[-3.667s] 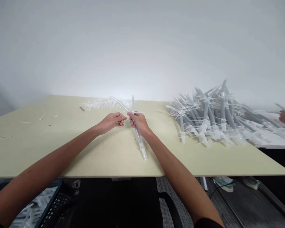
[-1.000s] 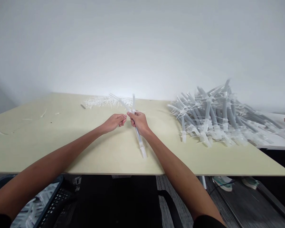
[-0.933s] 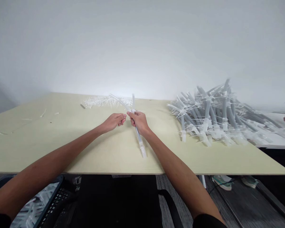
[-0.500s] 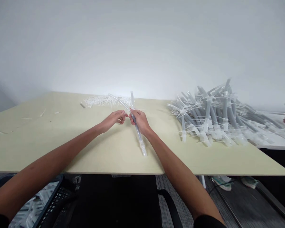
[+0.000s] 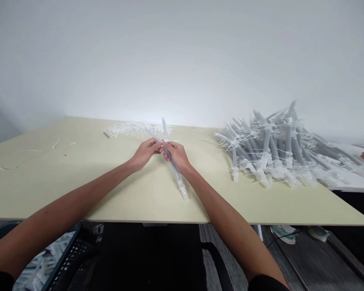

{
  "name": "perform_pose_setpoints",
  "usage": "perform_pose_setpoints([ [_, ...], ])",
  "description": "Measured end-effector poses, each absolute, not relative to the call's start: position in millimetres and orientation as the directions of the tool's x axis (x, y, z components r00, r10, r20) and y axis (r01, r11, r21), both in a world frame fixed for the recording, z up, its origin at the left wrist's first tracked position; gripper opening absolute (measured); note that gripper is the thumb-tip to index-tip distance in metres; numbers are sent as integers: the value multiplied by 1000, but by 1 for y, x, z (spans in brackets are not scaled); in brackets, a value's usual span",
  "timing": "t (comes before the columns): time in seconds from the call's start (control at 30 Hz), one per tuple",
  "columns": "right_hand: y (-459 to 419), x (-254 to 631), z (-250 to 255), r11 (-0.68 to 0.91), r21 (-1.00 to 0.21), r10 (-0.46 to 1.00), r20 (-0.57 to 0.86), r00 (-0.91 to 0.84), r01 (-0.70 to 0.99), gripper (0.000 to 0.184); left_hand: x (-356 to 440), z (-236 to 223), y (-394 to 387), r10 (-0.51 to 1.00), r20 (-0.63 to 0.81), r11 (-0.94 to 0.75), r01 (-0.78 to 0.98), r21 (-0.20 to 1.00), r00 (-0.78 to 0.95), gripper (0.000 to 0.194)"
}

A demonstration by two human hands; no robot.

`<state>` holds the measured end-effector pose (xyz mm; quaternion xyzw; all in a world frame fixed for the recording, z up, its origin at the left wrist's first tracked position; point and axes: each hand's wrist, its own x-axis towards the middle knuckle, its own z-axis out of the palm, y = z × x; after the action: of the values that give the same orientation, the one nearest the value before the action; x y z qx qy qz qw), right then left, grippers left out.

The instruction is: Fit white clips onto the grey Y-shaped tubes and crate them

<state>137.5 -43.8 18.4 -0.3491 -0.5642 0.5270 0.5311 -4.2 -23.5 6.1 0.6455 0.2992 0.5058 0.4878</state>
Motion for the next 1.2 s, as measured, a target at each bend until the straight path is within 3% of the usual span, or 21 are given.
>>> perform_pose_setpoints([
  [0.23,-42,137,18,107,-955,956,176,-235,-278,30,-4,7,-21,875,412,-421,-20,907,253,33],
  [0.37,-40,139,20,53,-929,958,150,-243,-365,24,-10,4,-21,868,287,-273,-93,957,406,42],
  [0.47,-40,141,23,22,-928,964,119,-238,-372,25,-14,3,-21,840,234,-242,-49,969,489,47],
  [0.57,-40,142,23,32,-946,970,108,-219,-323,31,-16,4,-22,853,284,-331,32,943,438,45],
  [0.77,-32,143,10,181,-973,973,198,-118,-141,31,-13,5,-25,878,338,-457,385,802,338,44],
  [1.03,-24,143,-2,369,-896,927,373,-35,247,38,-5,-1,-28,891,332,-438,399,805,310,42],
  [1.2,-26,143,-1,381,-860,918,394,-32,341,42,-6,-1,-26,889,323,-440,413,797,323,44],
])
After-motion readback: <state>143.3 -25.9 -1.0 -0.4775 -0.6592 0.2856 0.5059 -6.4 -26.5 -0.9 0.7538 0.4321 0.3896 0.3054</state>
